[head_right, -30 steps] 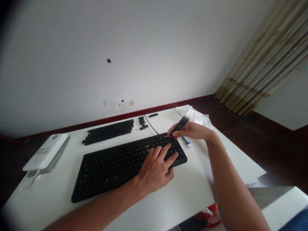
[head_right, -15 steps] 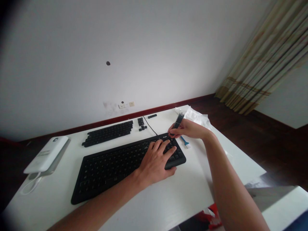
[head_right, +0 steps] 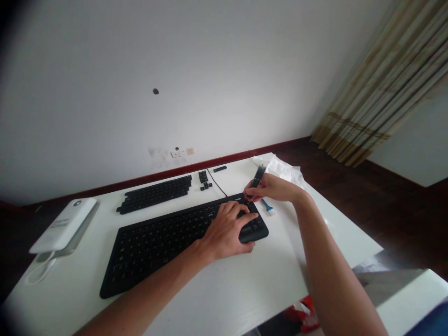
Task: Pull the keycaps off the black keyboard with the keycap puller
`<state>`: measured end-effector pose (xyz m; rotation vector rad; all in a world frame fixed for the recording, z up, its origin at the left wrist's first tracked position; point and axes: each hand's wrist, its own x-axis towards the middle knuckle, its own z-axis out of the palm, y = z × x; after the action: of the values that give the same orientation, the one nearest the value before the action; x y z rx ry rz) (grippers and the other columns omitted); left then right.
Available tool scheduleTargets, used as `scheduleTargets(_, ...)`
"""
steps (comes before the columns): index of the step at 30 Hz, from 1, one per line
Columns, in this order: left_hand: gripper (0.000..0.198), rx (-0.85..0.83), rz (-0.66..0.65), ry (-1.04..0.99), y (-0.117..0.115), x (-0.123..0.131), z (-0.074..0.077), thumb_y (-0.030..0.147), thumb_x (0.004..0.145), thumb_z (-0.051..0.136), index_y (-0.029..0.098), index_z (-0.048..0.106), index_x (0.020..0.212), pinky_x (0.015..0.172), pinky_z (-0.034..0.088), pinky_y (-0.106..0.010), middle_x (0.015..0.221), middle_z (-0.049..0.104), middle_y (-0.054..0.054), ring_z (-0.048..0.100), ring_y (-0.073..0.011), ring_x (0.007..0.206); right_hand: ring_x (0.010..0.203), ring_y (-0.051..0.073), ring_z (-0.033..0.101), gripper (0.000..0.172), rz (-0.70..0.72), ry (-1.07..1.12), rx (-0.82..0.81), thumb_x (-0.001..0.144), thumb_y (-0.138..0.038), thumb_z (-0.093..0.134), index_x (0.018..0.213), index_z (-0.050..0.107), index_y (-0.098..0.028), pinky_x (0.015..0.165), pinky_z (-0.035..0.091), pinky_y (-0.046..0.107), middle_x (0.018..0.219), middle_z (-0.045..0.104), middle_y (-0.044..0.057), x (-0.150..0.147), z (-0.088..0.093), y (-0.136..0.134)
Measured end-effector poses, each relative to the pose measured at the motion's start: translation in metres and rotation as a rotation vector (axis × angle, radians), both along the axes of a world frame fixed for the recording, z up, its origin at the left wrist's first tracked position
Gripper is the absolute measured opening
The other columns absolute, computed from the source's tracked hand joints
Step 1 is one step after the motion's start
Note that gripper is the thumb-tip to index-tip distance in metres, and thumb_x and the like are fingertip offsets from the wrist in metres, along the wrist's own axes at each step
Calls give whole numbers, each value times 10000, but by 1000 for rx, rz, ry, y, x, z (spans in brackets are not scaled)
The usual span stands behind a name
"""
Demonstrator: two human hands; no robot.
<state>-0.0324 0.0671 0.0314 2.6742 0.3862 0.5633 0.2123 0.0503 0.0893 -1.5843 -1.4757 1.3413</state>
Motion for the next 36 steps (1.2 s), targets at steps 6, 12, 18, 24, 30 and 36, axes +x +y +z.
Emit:
scheduleTargets(6,769,49,38,-8,-4,-2,4,456,734,830,257,573,1431,1122,393,-491,1355,564,-108,486,-322,1265,902,238,752,498,1,-6,-6,777,-609,827,998,804,-165,846,629,366,925,796,85,-4,4,0)
scheduleTargets(12,899,60,146,15,-8,-2,2,559,692,844,211,535,1462,1067,429,-513,1271,586,-132,510,-342,1203,891,243,749,525,-5,-23,-11,765,-638,820,1002,810,-169,846,630,379,913,792,84,-1,1,2)
scheduleTargets(18,768,50,131,5,-8,-1,-3,539,722,828,122,607,1328,1083,453,-496,1279,601,-151,529,-339,1207,881,235,749,537,-1,-37,-17,773,-650,811,998,810,-162,860,630,383,934,797,95,1,-1,2)
scheduleTargets(24,775,2,110,-21,-8,-1,-5,510,705,864,117,604,1321,1111,470,-497,1308,602,-152,546,-342,1230,909,247,755,517,0,-35,-4,786,-636,809,1014,810,-172,869,635,390,954,797,91,4,-4,2)
scheduleTargets(30,289,-168,102,-138,11,4,-4,357,959,701,170,718,1179,1094,507,-395,1174,696,-85,622,-241,1163,896,242,760,509,4,-42,-7,788,-618,810,1033,815,-172,847,639,377,938,803,91,4,-3,1)
scheduleTargets(36,172,-192,102,-101,26,9,1,144,958,662,184,773,1083,1032,546,-342,1090,747,-51,694,-196,1036,874,243,770,542,-14,-41,-19,774,-639,810,1027,814,-160,868,640,390,927,810,93,2,0,2)
